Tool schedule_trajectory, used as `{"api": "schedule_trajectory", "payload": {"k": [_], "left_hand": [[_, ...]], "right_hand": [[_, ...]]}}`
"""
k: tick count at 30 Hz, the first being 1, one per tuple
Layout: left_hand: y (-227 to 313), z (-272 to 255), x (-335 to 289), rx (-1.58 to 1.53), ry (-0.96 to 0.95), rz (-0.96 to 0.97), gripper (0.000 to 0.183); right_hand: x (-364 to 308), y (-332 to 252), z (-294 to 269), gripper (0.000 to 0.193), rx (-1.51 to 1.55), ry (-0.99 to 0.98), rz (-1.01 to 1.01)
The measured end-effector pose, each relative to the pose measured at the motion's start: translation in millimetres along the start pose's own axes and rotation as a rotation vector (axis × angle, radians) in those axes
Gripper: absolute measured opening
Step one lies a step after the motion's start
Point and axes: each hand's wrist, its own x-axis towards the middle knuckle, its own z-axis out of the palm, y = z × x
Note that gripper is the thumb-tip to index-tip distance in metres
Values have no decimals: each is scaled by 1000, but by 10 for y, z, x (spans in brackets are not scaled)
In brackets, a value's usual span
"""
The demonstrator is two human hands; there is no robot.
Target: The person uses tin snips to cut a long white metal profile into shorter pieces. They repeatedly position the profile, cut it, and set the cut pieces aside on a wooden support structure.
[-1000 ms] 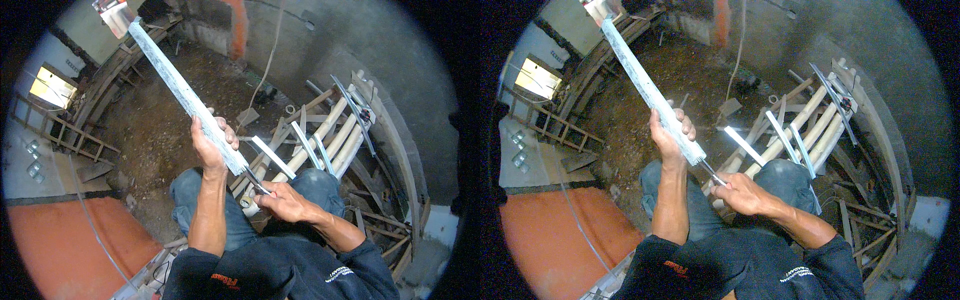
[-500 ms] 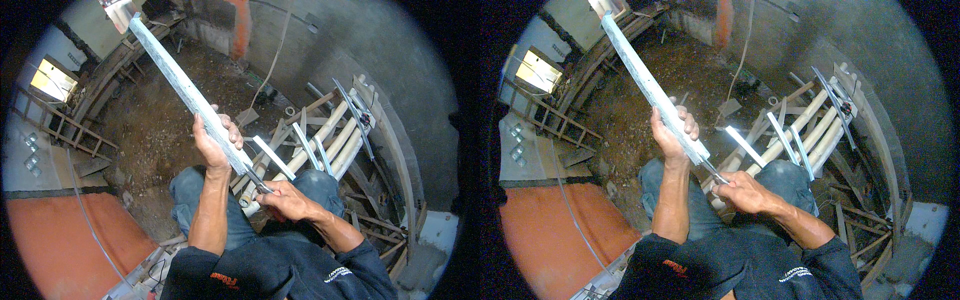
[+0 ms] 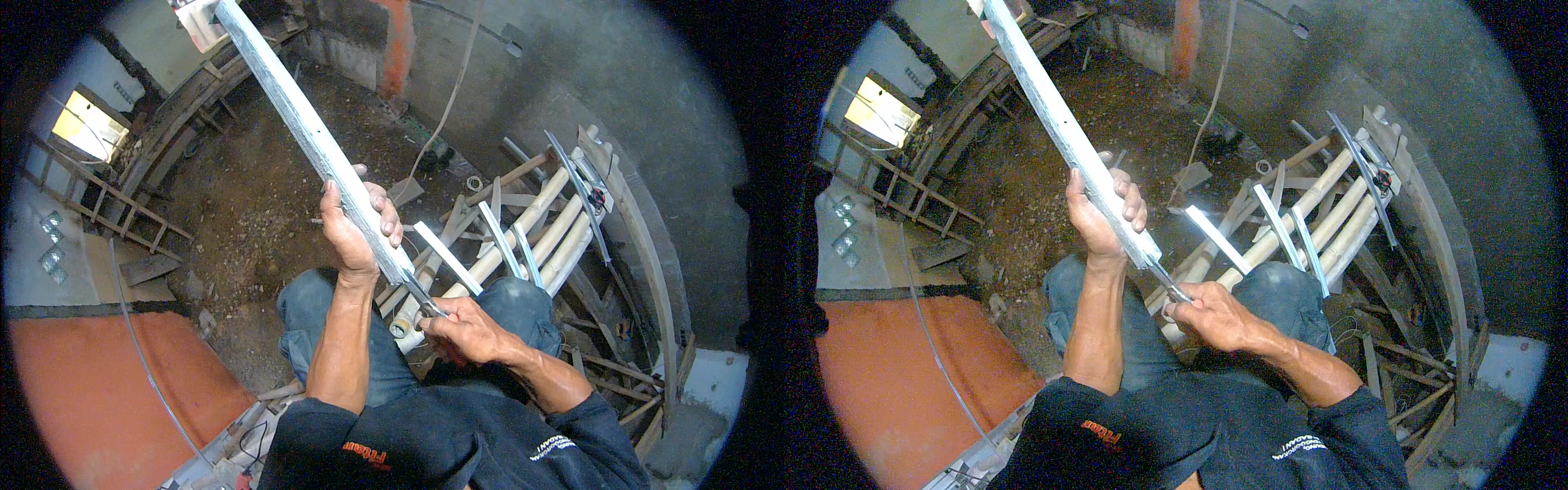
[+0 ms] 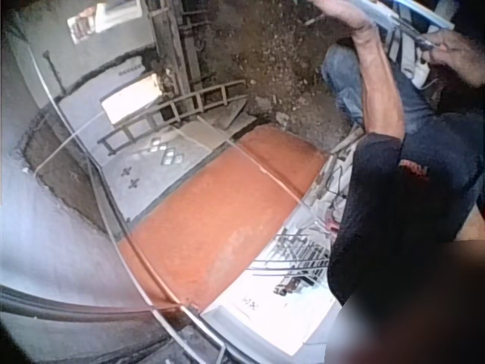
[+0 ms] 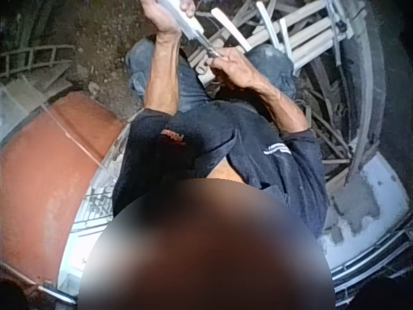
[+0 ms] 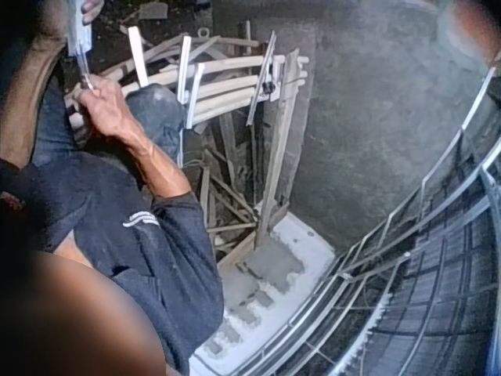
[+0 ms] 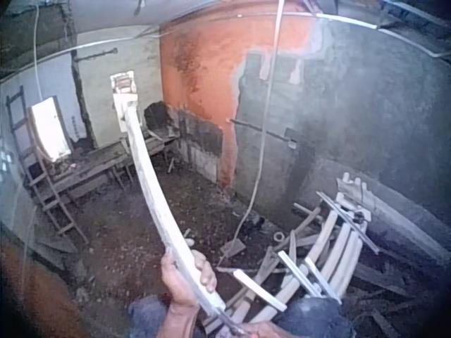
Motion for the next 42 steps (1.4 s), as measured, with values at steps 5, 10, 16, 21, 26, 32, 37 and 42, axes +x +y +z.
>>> {"api": "schedule_trajectory", "payload": {"k": [5,10,16,21,26,32,37,42], "left_hand": [[8,34,-7,30,-23,-27,56],[-10,22,-5,-6,-30,-33,56],[-39,-39,-44,227,-58,-113,54],[-131,-23,-44,376,-126,-86,47],[-142,-37,-26,487,-150,-114,41],[-44,-143,62,326,34,-125,56],[15,-226,157,315,307,-25,48],[-60,-187,103,483,326,30,47]], "right_hand": [[6,27,-41,18,-12,-10,-50],[5,14,-47,17,-33,-12,-39],[28,40,-146,24,-67,-88,114],[60,41,-362,29,2,-170,336],[94,-69,-475,34,-80,-140,356],[-33,-234,-647,32,-433,34,12],[-77,-163,-430,34,-552,117,-150],[11,-32,-183,36,-590,72,-82]]}}
